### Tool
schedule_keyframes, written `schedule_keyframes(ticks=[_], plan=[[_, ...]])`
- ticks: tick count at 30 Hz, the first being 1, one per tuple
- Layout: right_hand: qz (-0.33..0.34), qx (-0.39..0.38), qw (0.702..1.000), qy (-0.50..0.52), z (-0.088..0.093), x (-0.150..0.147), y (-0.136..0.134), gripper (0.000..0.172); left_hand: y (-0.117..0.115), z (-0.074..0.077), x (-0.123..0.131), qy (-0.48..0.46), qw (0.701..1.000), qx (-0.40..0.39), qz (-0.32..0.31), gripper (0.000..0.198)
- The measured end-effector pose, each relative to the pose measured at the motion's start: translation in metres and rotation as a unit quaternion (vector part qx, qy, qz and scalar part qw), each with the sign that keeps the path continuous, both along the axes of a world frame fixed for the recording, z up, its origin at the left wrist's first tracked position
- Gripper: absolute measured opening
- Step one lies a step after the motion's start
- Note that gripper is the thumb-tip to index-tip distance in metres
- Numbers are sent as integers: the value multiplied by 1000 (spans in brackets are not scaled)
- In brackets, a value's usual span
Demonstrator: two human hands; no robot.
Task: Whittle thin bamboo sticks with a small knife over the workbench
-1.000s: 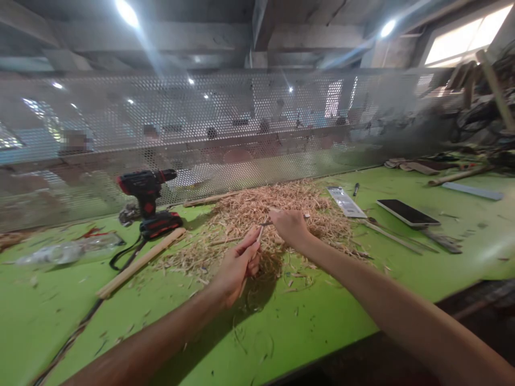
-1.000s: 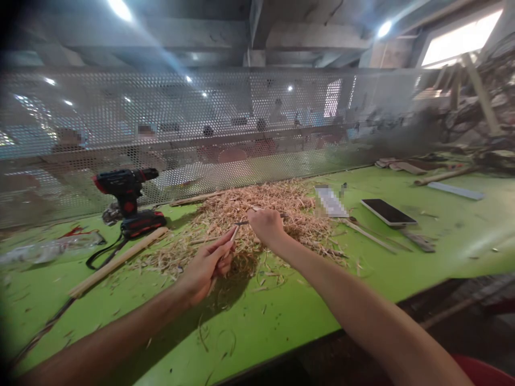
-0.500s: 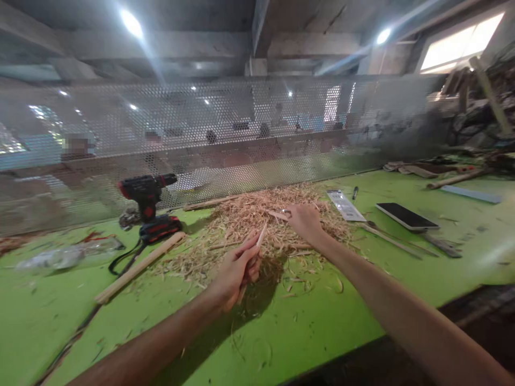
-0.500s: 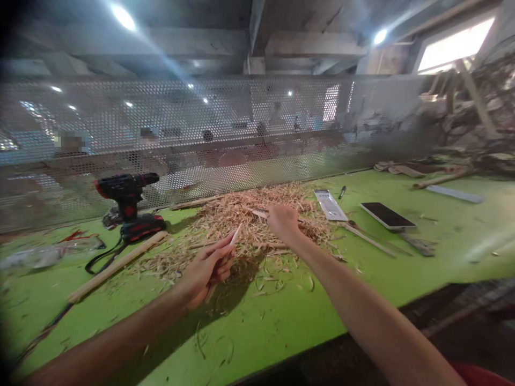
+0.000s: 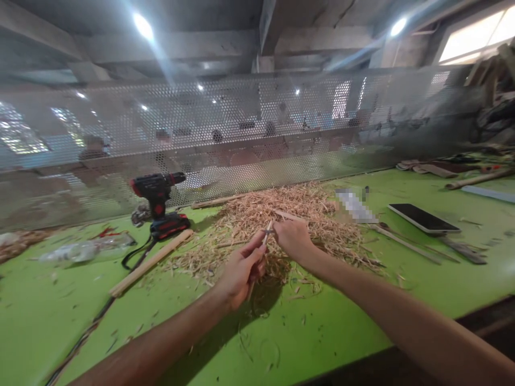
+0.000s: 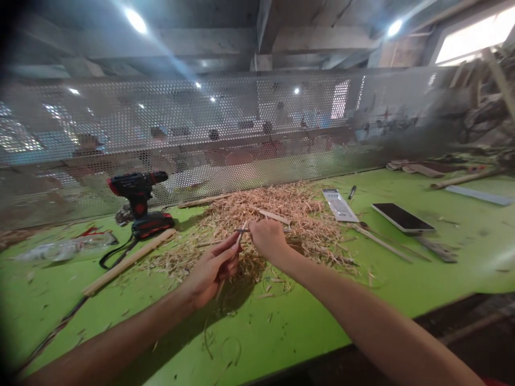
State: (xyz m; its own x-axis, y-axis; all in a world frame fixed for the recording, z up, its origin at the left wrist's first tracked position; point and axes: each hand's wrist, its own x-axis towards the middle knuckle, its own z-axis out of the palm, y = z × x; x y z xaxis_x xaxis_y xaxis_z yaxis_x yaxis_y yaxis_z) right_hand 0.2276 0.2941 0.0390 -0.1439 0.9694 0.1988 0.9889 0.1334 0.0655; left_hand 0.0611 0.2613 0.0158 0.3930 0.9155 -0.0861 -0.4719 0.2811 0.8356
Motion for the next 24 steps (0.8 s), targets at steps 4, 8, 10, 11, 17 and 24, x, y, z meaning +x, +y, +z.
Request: schedule_keyframes(ticks=[4,8,10,11,17,24], plan=[[4,7,1000,7,-3,-3,-2,31,2,-1,0,1,1000,-2,-2,58],[6,8,1000,0,-2,-5,-3,28,3,-3,1,3,1000,-13,-10,54],[4,18,1000,-8,-2,-4,-2,29,3,-3,1,-2,1000,-15,-12,54],[2,24,1000,-11,-2,-3,-1,29,3,-2,1,-4,1000,-17,-13,54],[-15,38,999,-21,-1,-2,6,31,6,-3,1,-1,1000,-13,-14,52],[-146,37,989,-7,16,41,22,33,-6,1,1,43,998,13,-31,63]])
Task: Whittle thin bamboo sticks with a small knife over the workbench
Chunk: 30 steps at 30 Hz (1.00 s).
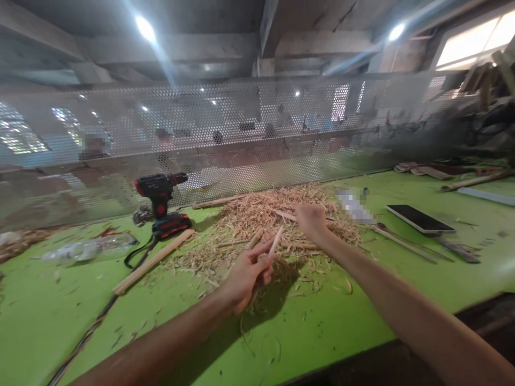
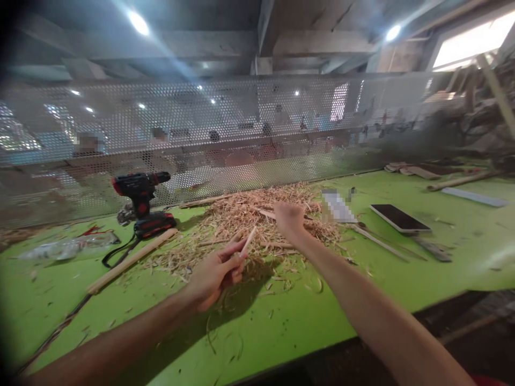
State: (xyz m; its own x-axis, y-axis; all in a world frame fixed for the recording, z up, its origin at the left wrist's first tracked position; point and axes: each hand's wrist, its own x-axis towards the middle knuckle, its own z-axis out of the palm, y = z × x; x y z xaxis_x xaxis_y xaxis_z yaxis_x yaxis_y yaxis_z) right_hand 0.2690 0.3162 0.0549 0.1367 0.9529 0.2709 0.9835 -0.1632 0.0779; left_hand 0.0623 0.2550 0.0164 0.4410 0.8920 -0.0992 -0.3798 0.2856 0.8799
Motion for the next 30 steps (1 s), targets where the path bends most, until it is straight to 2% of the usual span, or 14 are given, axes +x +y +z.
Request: schedule_keyframes(ticks=[2,4,9,13,18,24,26,30], plan=[[-22,22,1000,5,3,12,0,32,-3,4,0,-4,1000,2,-13,69],[-7,43,999,8,2,12,-4,33,-3,7,0,-7,1000,8,-14,71],[119,6,993,-1,-5,-23,-20,33,1,6,1,-4,1000,18,23,70],[143,-29,989,0,-5,-41,-29,34,2,1,1,-4,998,6,59,66],[124,-23,992,-22,-3,-40,-30,38,3,1,0,-19,999,1,43,62],[110,-1,994,-19,-7,-33,-19,39,4,1,1,-15,999,22,24,55],[77,9,997,-15,-7,-22,-12,37,-3,2,3,14,999,37,12,51],[-13,39,999,-11,-1,14,-1,32,-15,4,6,84,991,86,-58,49]])
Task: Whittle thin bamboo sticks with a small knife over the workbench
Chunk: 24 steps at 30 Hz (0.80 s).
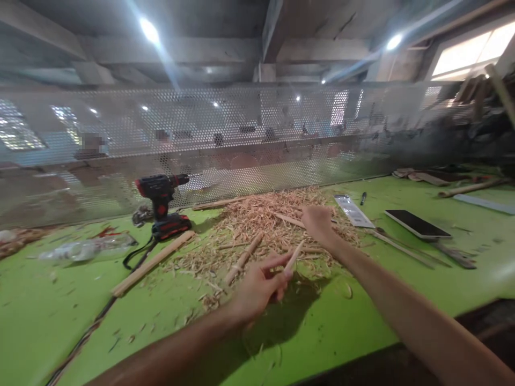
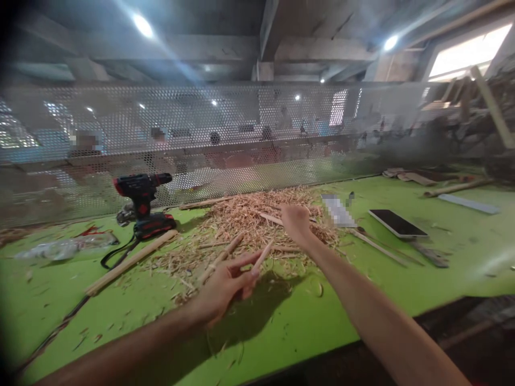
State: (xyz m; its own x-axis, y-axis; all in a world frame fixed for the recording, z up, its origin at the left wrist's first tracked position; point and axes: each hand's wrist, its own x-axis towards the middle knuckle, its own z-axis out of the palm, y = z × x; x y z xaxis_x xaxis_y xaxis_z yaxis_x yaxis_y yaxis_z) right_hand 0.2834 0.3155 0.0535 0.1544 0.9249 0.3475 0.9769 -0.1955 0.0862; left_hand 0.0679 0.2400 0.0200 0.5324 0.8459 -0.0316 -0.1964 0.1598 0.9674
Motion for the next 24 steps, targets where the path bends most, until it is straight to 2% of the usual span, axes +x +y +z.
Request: schedule_keyframes(ticks=[2,5,8,11,16,24], plan=[[-1,20,1000,9,2,11,1,32,2,0,-1,7,1000,25,10,55],[70,25,997,29,1,7,-1,34,10,-2,-4,-10,999,7,40,60],[149,10,988,33,-4,-12,-6,34,16,-2,-5,-42,995,-35,82,53],[178,1,984,26,-8,-29,-12,32,18,-1,-4,-54,988,-61,128,38],[170,-42,985,-2,-3,-41,-23,29,20,-4,-2,-46,985,-77,145,30],[96,-20,995,-16,-2,-52,-22,32,23,-9,-4,-9,989,-26,145,52]])
